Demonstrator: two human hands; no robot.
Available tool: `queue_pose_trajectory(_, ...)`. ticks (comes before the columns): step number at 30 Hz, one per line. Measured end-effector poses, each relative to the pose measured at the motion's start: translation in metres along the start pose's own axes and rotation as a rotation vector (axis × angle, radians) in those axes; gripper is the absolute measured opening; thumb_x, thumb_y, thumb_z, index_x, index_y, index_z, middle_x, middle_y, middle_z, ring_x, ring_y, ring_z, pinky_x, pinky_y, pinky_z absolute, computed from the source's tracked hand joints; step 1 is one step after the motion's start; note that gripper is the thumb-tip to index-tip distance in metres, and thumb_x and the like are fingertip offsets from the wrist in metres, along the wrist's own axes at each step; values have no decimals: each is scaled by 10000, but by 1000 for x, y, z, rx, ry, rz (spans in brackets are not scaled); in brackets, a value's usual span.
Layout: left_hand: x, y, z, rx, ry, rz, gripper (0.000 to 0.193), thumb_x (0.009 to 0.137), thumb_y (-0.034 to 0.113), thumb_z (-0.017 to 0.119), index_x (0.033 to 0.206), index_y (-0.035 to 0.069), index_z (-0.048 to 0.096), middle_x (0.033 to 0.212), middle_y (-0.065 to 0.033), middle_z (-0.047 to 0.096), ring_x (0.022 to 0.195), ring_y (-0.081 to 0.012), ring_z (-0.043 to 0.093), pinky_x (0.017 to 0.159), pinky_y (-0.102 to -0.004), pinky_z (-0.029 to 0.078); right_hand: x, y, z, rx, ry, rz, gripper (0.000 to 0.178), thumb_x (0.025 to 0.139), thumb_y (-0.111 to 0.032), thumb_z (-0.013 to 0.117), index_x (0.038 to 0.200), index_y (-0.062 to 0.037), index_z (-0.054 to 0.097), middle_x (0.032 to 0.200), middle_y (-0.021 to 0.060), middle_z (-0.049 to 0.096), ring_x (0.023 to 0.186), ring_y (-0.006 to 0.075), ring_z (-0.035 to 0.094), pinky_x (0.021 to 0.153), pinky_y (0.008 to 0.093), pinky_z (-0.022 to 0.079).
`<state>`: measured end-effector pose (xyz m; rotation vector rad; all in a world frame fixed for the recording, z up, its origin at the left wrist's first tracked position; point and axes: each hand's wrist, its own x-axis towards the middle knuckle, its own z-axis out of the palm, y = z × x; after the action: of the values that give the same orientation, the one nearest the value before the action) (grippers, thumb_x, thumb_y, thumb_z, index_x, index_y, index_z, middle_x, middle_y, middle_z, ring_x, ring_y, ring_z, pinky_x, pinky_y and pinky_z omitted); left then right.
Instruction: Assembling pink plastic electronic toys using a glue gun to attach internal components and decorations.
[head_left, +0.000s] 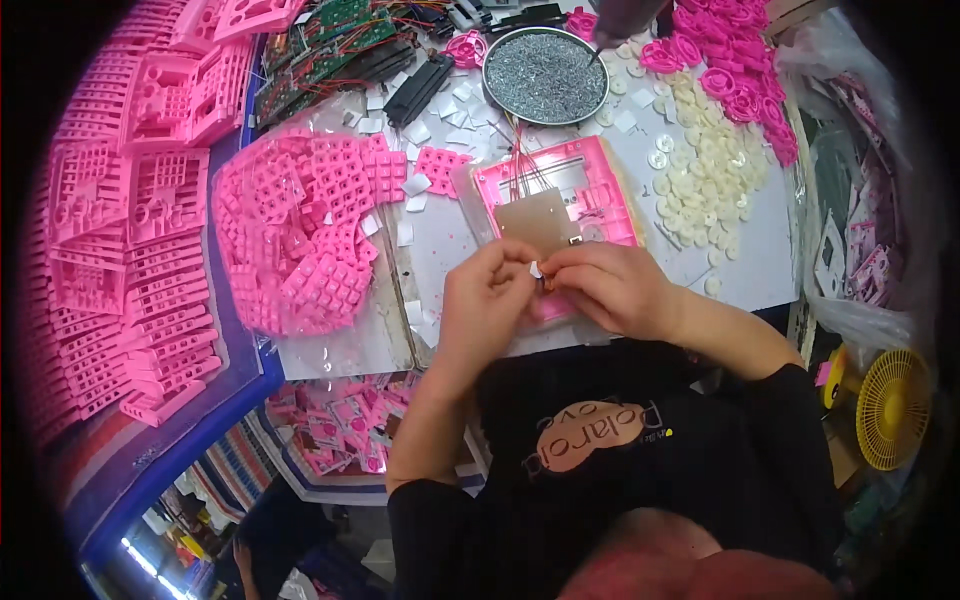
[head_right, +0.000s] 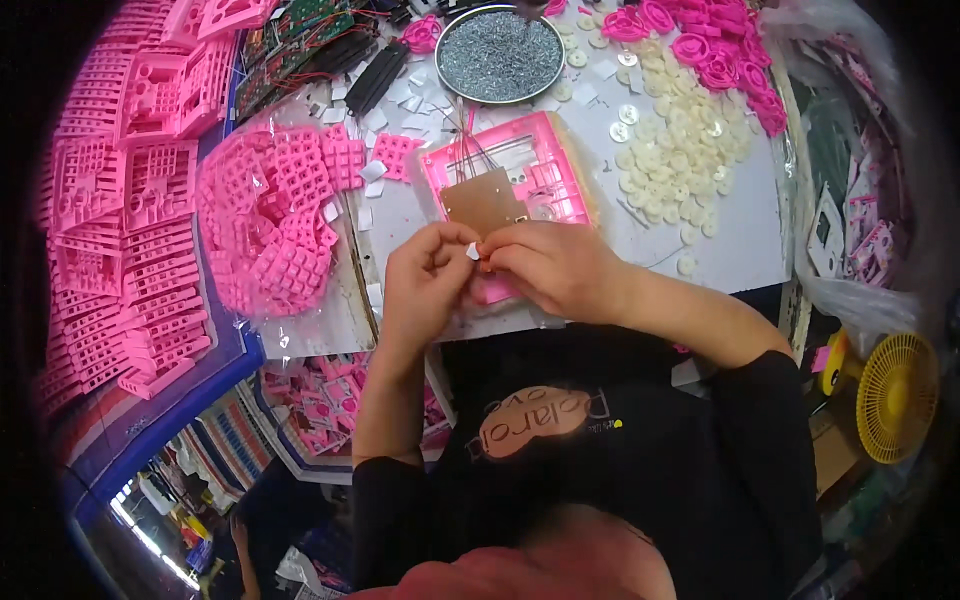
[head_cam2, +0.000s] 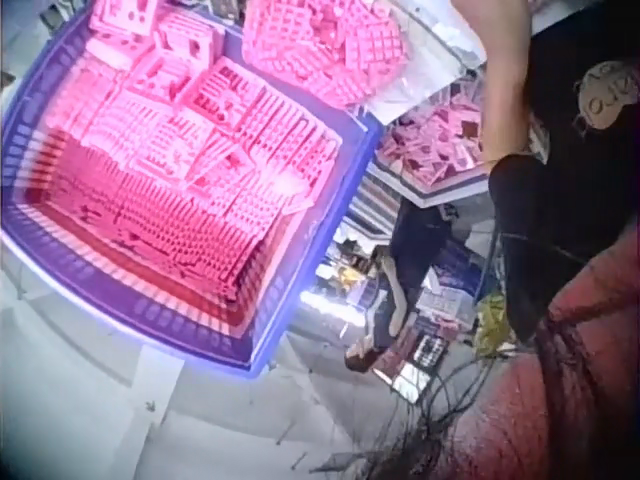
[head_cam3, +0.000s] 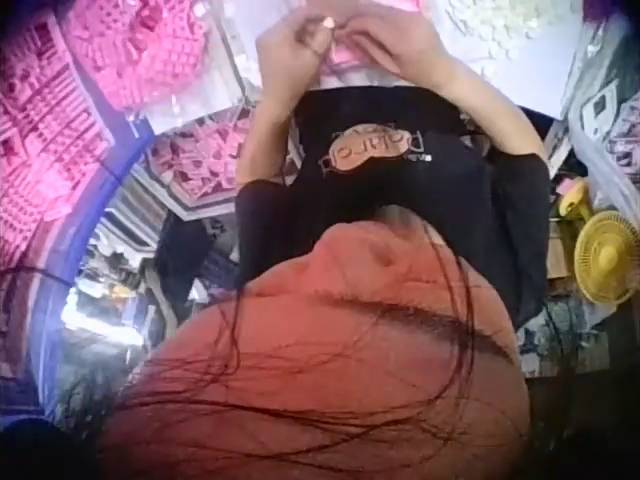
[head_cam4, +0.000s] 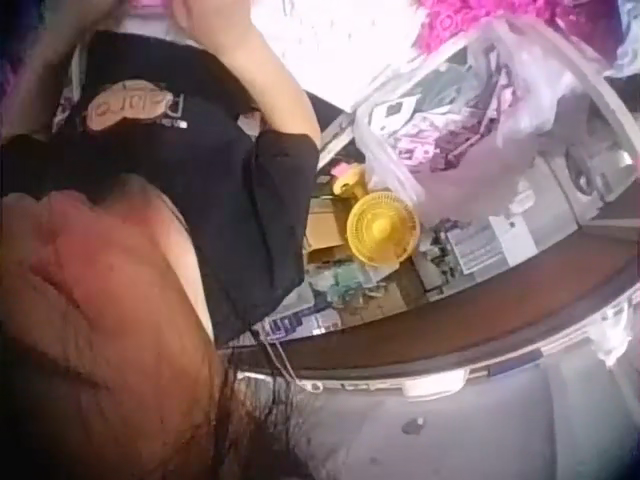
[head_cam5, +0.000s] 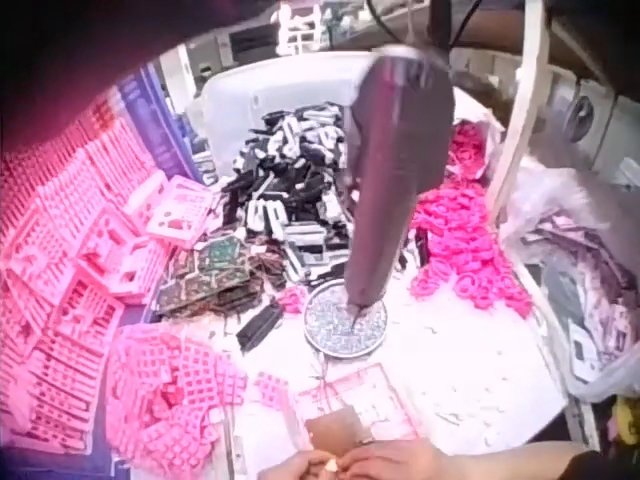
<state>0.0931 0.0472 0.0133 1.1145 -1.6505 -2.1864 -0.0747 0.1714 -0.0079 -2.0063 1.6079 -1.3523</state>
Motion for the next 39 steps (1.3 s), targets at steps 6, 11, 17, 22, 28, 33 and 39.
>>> queue_pose_trajectory(6, 1, 7, -6, 365, -74, 223, 103, 927, 38, 677, 1021, 1, 696, 872, -92, 707, 735, -164, 701, 644, -320, 549, 2, 8, 2, -248, -87, -137, 201, 751, -101, 676, 934, -18, 686, 1080, 93, 662, 958, 268, 652, 717, 338, 567)
queue_pose_trajectory(11, 0, -12, -6, 663, 42, 641, 101, 832, 14, 719, 920, 26, 672, 839, -121, 656, 781, -318, 651, 700, -406, 526, -1, 14, 9, -372, -88, -199, 198, 710, -138, 666, 876, -36, 702, 1098, 66, 648, 1019, 262, 615, 777, 342, 554)
queue_pose_trajectory(17, 0, -25, 1, 734, 101, 787, 113, 827, 5, 713, 918, 34, 652, 855, -136, 637, 806, -334, 641, 709, -417, 522, -2, 9, 9, -391, -128, -160, 206, 714, -148, 666, 887, -46, 714, 1118, 65, 640, 1079, 273, 590, 839, 370, 531)
queue_pose_trajectory(22, 4, -23, -6, 667, 223, 662, 120, 838, -3, 707, 941, 28, 654, 863, -115, 622, 801, -306, 630, 710, -396, 517, 1, -12, 2, -432, -238, -8, 245, 727, -154, 673, 946, -64, 737, 1075, 62, 620, 1040, 267, 578, 798, 391, 507)
queue_pose_trajectory(28, -18, -23, -15, 694, 396, 587, 133, 839, 22, 737, 934, 10, 645, 955, -112, 614, 891, -294, 609, 811, -399, 487, -10, -16, -15, -339, -263, 29, 362, 731, -131, 705, 1088, -74, 727, 954, 51, 585, 901, 261, 569, 725, 394, 492)
queue_pose_trajectory(33, -50, -49, -10, 698, 170, 514, 111, 834, -20, 701, 876, 2, 600, 951, -123, 598, 852, -275, 604, 759, -347, 485, -8, -7, -5, -297, -205, -11, 362, 759, -121, 732, 1115, -61, 704, 894, 49, 571, 833, 260, 567, 685, 373, 494)
queue_pose_trajectory(39, -46, -35, -17, 602, 355, 634, 99, 871, -32, 661, 813, -10, 584, 985, -155, 657, 774, -210, 628, 682, -288, 476, 3, -27, -7, -444, -368, 84, 454, 807, -190, 745, 1230, -55, 651, 916, 59, 563, 848, 248, 560, 697, 365, 496)
